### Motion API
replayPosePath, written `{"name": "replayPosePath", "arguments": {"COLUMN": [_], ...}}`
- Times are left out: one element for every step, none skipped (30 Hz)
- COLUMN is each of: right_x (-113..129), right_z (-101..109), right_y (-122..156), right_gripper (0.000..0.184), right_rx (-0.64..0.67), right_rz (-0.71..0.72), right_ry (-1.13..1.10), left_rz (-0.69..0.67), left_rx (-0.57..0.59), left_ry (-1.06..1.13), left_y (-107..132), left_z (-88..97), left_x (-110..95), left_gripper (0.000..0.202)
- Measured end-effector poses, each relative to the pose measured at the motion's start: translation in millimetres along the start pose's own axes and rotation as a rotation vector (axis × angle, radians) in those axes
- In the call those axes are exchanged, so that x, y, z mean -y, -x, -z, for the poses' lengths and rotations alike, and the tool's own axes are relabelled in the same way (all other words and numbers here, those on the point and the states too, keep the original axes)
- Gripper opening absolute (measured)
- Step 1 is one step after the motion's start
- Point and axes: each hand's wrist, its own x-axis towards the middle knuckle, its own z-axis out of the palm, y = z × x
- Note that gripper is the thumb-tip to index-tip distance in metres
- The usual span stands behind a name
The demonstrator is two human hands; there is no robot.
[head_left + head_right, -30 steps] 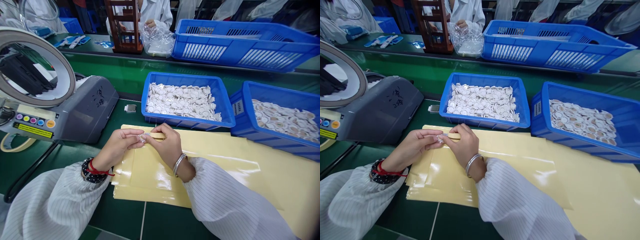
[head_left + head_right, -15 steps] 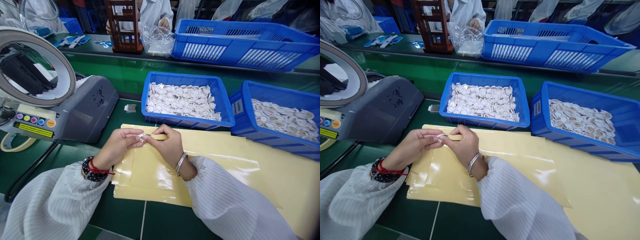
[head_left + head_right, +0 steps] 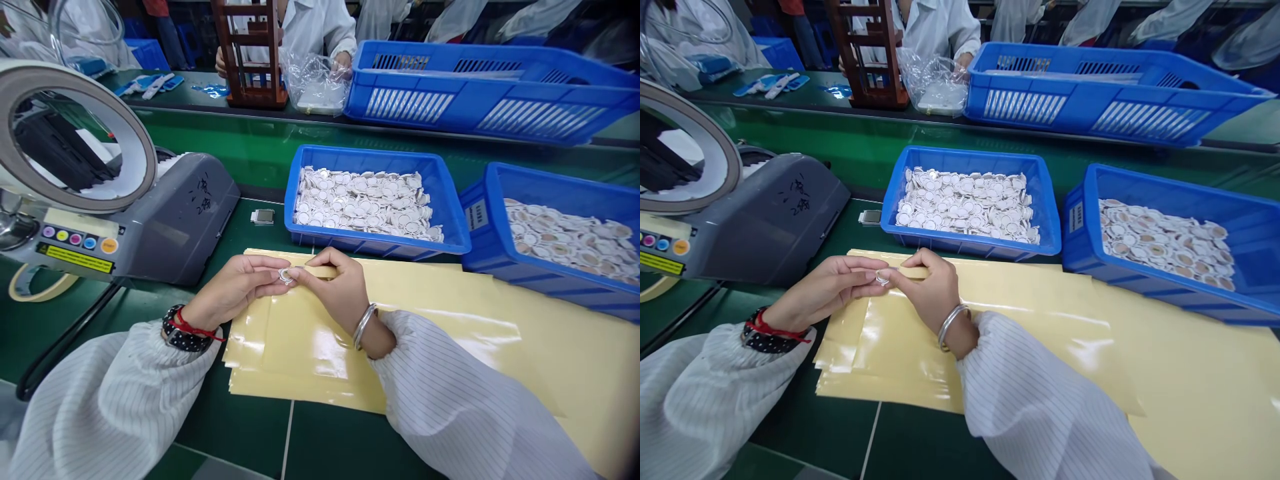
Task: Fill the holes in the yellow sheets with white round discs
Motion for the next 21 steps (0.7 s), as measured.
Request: {"name": "replayPosePath", "arguments": {"right_x": [-0.2, -0.4, -0.6, -0.8, -0.9, -1.0, -1.0, -1.0, -0.9, -0.7, -0.5, -0.2, 0.0, 0.2, 0.4, 0.5, 0.5, 0.5, 0.4, 0.3, 0.1], "right_z": [0.0, -0.1, -0.2, -0.4, -0.6, -0.9, -1.1, -1.3, -1.4, -1.4, -1.3, -1.3, -1.2, -1.2, -1.2, -1.4, -1.5, -1.7, -2.0, -2.2, -2.4], "right_y": [-0.7, -1.4, -1.9, -2.4, -2.7, -2.9, -3.0, -3.1, -3.1, -3.1, -3.2, -3.2, -3.3, -3.4, -3.4, -3.4, -3.3, -3.2, -3.0, -2.8, -2.6], "right_gripper": [0.031, 0.031, 0.031, 0.031, 0.031, 0.031, 0.032, 0.032, 0.032, 0.031, 0.031, 0.031, 0.031, 0.031, 0.031, 0.031, 0.031, 0.031, 0.030, 0.030, 0.029], "right_rx": [0.014, 0.022, 0.025, 0.025, 0.025, 0.025, 0.025, 0.027, 0.028, 0.029, 0.029, 0.030, 0.030, 0.030, 0.029, 0.028, 0.027, 0.026, 0.025, 0.024, 0.024], "right_rz": [-0.013, -0.024, -0.032, -0.038, -0.042, -0.046, -0.049, -0.052, -0.054, -0.054, -0.053, -0.051, -0.050, -0.050, -0.051, -0.054, -0.056, -0.057, -0.057, -0.055, -0.052], "right_ry": [0.019, 0.043, 0.067, 0.089, 0.103, 0.110, 0.113, 0.114, 0.116, 0.119, 0.124, 0.128, 0.133, 0.138, 0.145, 0.152, 0.160, 0.167, 0.173, 0.179, 0.184], "left_rz": [-0.025, -0.047, -0.066, -0.082, -0.094, -0.107, -0.121, -0.135, -0.147, -0.157, -0.163, -0.167, -0.166, -0.163, -0.159, -0.155, -0.150, -0.145, -0.141, -0.136, -0.133], "left_rx": [-0.049, -0.092, -0.123, -0.139, -0.142, -0.136, -0.125, -0.114, -0.106, -0.099, -0.095, -0.094, -0.093, -0.095, -0.096, -0.099, -0.104, -0.109, -0.115, -0.121, -0.126], "left_ry": [-0.011, -0.026, -0.044, -0.062, -0.079, -0.089, -0.093, -0.093, -0.089, -0.084, -0.080, -0.078, -0.079, -0.080, -0.082, -0.082, -0.082, -0.081, -0.080, -0.079, -0.079], "left_y": [0.4, 0.9, 1.2, 1.3, 1.3, 1.0, 0.6, 0.1, -0.4, -0.9, -1.3, -1.4, -1.4, -1.2, -0.8, -0.3, 0.1, 0.5, 0.8, 0.9, 0.9], "left_z": [-0.8, -1.4, -1.8, -2.0, -2.0, -2.0, -1.9, -1.8, -1.8, -1.9, -2.2, -2.5, -3.0, -3.5, -4.1, -4.6, -5.0, -5.2, -5.4, -5.4, -5.3], "left_x": [-0.3, -0.5, -0.4, 0.0, 0.9, 2.1, 3.7, 5.3, 6.9, 8.1, 8.9, 9.2, 9.1, 8.7, 8.1, 7.5, 6.9, 6.6, 6.4, 6.4, 6.4], "left_gripper": [0.019, 0.020, 0.021, 0.022, 0.024, 0.024, 0.025, 0.025, 0.025, 0.026, 0.026, 0.026, 0.026, 0.025, 0.025, 0.025, 0.024, 0.024, 0.025, 0.025, 0.025]}}
